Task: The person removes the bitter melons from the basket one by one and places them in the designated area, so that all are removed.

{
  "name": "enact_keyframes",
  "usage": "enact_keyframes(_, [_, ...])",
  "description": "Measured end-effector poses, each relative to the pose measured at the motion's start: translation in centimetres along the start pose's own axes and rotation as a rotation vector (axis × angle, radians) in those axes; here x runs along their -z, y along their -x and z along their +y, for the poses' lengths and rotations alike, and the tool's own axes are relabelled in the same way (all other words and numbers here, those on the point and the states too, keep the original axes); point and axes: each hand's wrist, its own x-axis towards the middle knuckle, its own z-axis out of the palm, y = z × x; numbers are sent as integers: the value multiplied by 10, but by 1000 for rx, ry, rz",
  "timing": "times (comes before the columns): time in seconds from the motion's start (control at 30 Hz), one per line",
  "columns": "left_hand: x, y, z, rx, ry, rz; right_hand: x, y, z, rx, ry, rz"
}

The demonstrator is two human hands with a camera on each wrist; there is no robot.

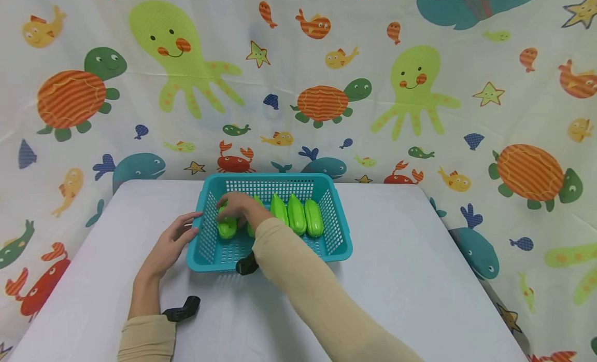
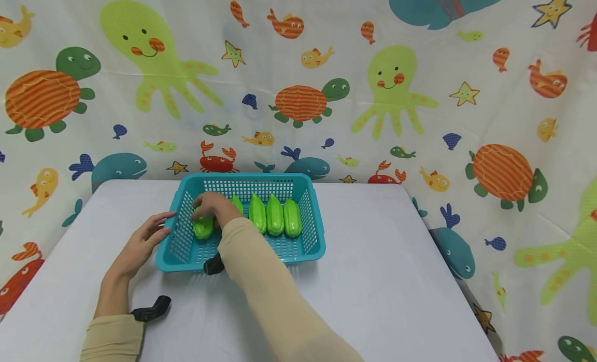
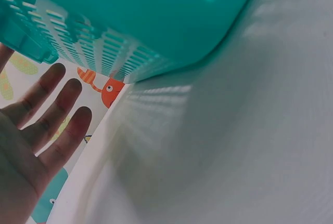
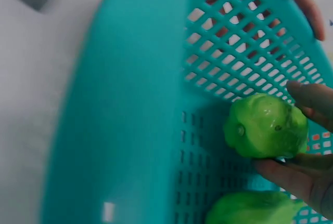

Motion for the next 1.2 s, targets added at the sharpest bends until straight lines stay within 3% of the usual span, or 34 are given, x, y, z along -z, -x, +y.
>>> enact_keyframes(0.27, [-2,3,2,-2,-9,0,14,12,-1,66,0,49])
enact_keyframes(0.57, [-8,12,6,19,-29,21,34,26,17,220,-53,-5])
enact_keyframes(0.93, [-14,16,6,41,-24,35,63,58,36,278,-207,-30])
enact_keyframes(1.2, [-14,14,6,33,-30,39,88,86,53,385,-124,72])
